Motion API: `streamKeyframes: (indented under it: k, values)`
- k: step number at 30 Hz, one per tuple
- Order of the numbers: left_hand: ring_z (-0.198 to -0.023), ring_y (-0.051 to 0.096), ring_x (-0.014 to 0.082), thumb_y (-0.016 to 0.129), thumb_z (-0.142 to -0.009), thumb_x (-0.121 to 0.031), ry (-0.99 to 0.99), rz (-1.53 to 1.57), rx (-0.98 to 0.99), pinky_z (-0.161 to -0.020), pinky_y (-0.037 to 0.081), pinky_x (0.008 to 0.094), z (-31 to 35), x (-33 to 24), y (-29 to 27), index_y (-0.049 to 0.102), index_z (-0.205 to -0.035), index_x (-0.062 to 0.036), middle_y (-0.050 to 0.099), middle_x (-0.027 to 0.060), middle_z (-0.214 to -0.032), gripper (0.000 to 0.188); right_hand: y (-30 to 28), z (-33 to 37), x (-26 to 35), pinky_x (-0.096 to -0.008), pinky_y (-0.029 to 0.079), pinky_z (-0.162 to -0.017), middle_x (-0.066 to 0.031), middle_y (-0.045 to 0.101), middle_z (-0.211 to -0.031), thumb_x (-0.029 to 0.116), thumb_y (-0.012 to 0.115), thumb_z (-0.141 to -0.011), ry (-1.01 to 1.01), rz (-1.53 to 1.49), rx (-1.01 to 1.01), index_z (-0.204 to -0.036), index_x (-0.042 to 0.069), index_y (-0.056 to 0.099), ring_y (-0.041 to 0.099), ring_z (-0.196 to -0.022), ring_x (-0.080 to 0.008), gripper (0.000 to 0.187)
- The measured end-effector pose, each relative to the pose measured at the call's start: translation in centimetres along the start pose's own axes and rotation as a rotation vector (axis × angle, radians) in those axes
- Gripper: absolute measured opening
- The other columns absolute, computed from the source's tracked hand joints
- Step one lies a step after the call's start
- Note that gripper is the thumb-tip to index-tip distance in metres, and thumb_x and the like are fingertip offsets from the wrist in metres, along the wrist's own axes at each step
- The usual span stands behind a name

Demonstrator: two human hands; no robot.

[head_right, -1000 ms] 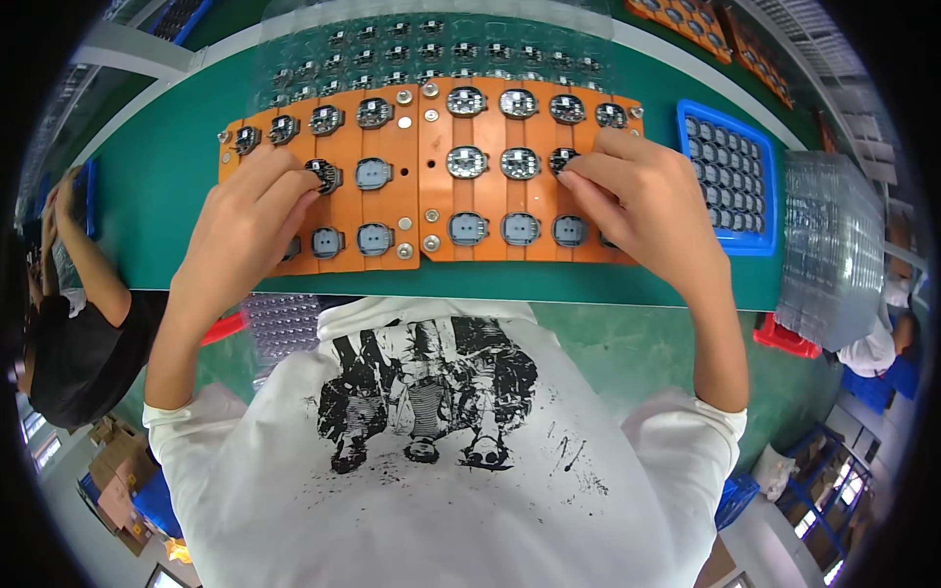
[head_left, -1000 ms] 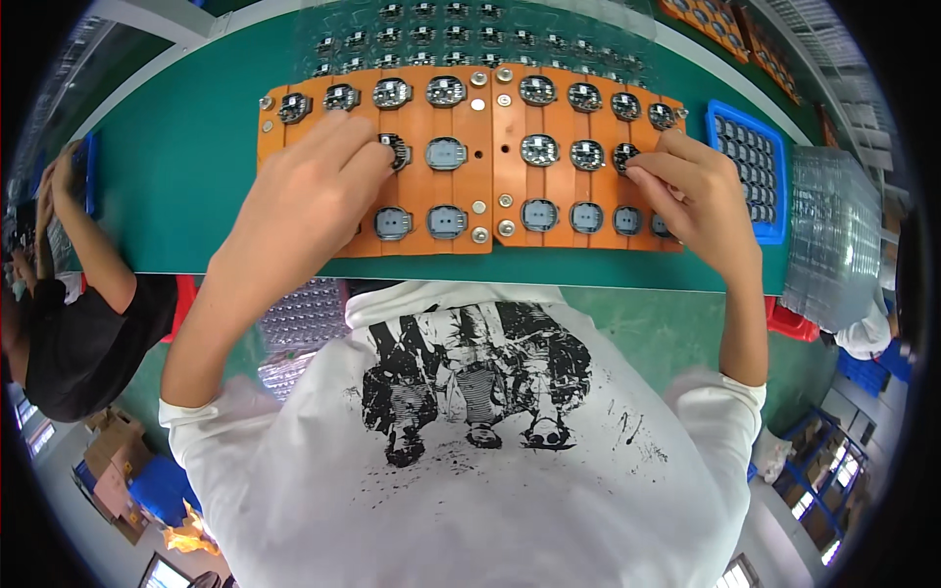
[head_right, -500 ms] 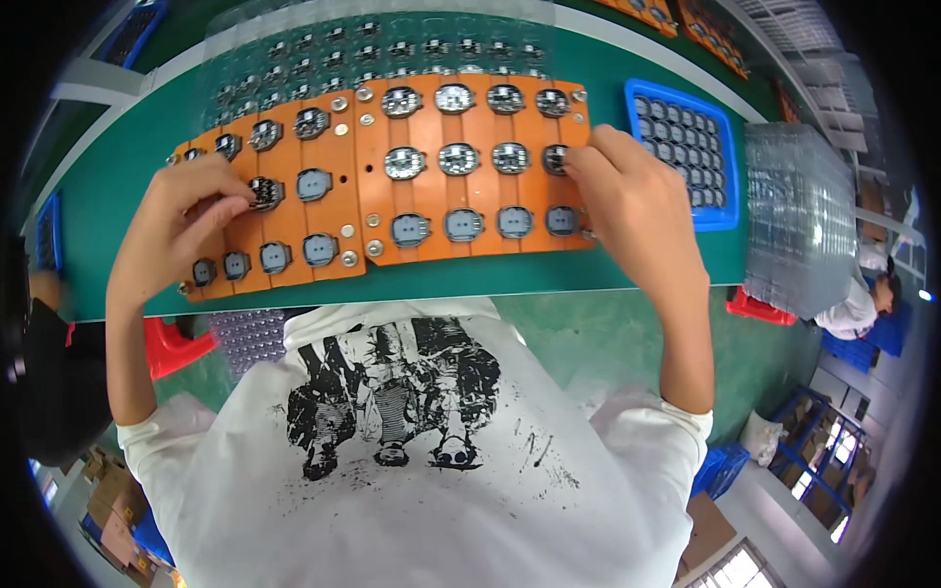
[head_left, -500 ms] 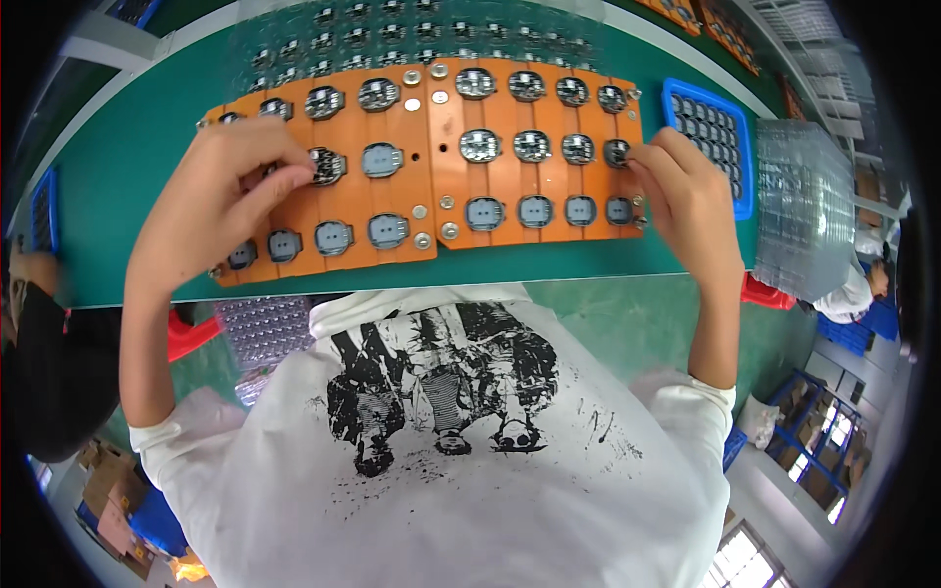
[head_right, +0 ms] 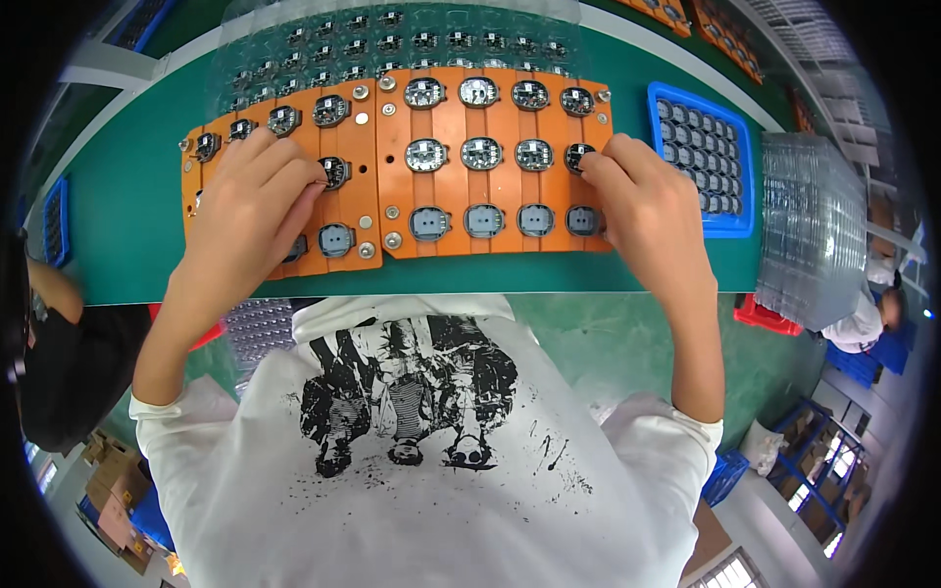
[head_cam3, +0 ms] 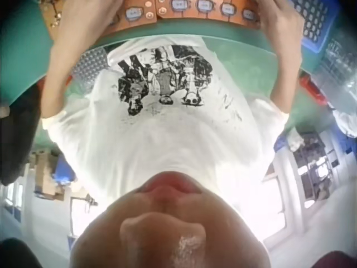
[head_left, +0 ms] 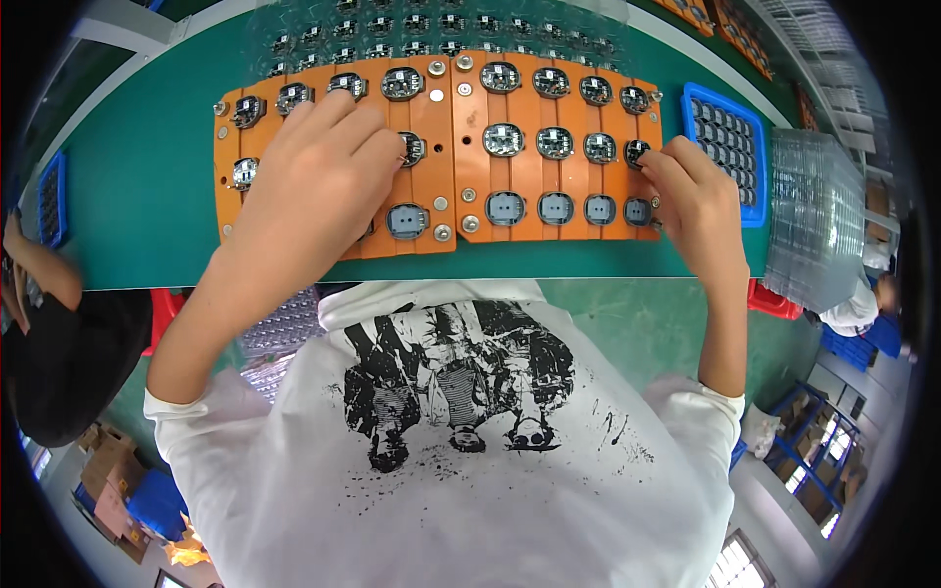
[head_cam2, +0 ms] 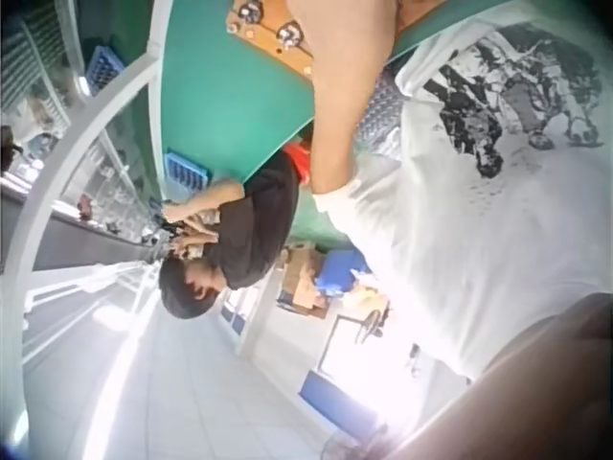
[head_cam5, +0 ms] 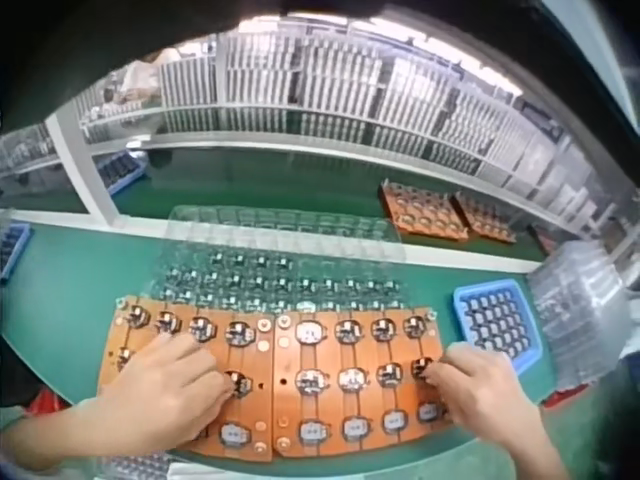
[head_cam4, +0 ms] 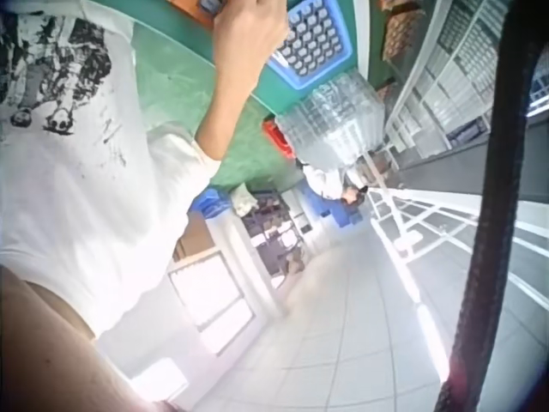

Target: Assemble small electronic components onto circuit boards on a production line.

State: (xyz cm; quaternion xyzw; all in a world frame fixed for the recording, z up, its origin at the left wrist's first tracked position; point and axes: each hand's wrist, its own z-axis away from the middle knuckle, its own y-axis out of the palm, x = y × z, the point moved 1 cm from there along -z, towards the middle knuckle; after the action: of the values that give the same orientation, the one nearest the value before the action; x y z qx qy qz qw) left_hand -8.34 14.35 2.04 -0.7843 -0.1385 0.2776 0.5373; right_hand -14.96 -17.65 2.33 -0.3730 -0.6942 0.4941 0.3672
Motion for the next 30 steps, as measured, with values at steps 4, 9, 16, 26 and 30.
streamKeyframes:
  k: [4, 9, 16, 26, 30]
  values:
    - [-0.082, 0.051, 0.0262, 0.064, -0.067, -0.002, 0.076, -0.142, -0.026, -0.072, 0.043, 0.0361, -0.6, -0.6, 0.5, 0.056, -0.077, -0.0018, 0.050, 0.0089, -0.078, 0.012, -0.2, 0.1, -0.3, -0.0369, 0.045, -0.052, -0.0101, 0.051, -0.076, -0.007, 0.066, -0.064, -0.017, 0.058, -0.030, -0.089, -0.001, 0.061, 0.056, -0.063, -0.0277, 0.027]
    - [-0.082, 0.052, 0.0267, 0.062, -0.065, 0.000, 0.067, -0.114, 0.017, -0.074, 0.044, 0.0370, -0.1, -0.5, 0.5, 0.056, -0.076, -0.0017, 0.051, 0.0096, -0.079, 0.013, 0.4, 0.3, -0.4, -0.0358, 0.046, -0.051, -0.0086, 0.052, -0.076, -0.006, 0.066, -0.062, -0.035, 0.058, -0.071, -0.088, 0.001, 0.061, 0.057, -0.064, -0.0257, 0.027]
    - [-0.084, 0.053, 0.0276, 0.066, -0.070, -0.003, 0.052, -0.002, 0.054, -0.076, 0.045, 0.0373, 0.0, -0.3, -0.4, 0.056, -0.079, -0.0018, 0.053, 0.0099, -0.080, 0.013, 0.2, 0.7, 0.6, -0.0355, 0.048, -0.053, -0.0085, 0.053, -0.075, -0.006, 0.065, -0.066, 0.017, 0.056, -0.034, -0.088, 0.001, 0.063, 0.059, -0.064, -0.0258, 0.023]
    - [-0.084, 0.054, 0.0313, 0.066, -0.082, -0.009, -0.085, 0.001, -0.035, -0.075, 0.046, 0.0406, -0.8, 3.6, -4.8, 0.060, -0.098, -0.0017, 0.054, 0.0132, -0.085, 0.019, -1.7, -4.9, -1.6, -0.0299, 0.047, -0.060, -0.0117, 0.062, -0.082, 0.003, 0.066, -0.084, 0.106, -0.234, -0.011, -0.097, -0.001, 0.066, 0.059, -0.068, -0.0212, 0.014]
    - [-0.085, 0.058, 0.0310, 0.063, -0.087, -0.011, -0.148, -0.051, -0.071, -0.075, 0.047, 0.0409, -2.2, 10.8, -3.7, 0.061, -0.102, -0.0009, 0.058, 0.0139, -0.088, 0.017, 2.1, -11.9, -4.3, -0.0318, 0.048, -0.062, -0.0120, 0.065, -0.085, 0.008, 0.064, -0.087, -0.097, -0.273, -0.048, -0.097, -0.003, 0.066, 0.062, -0.073, -0.0227, 0.015]
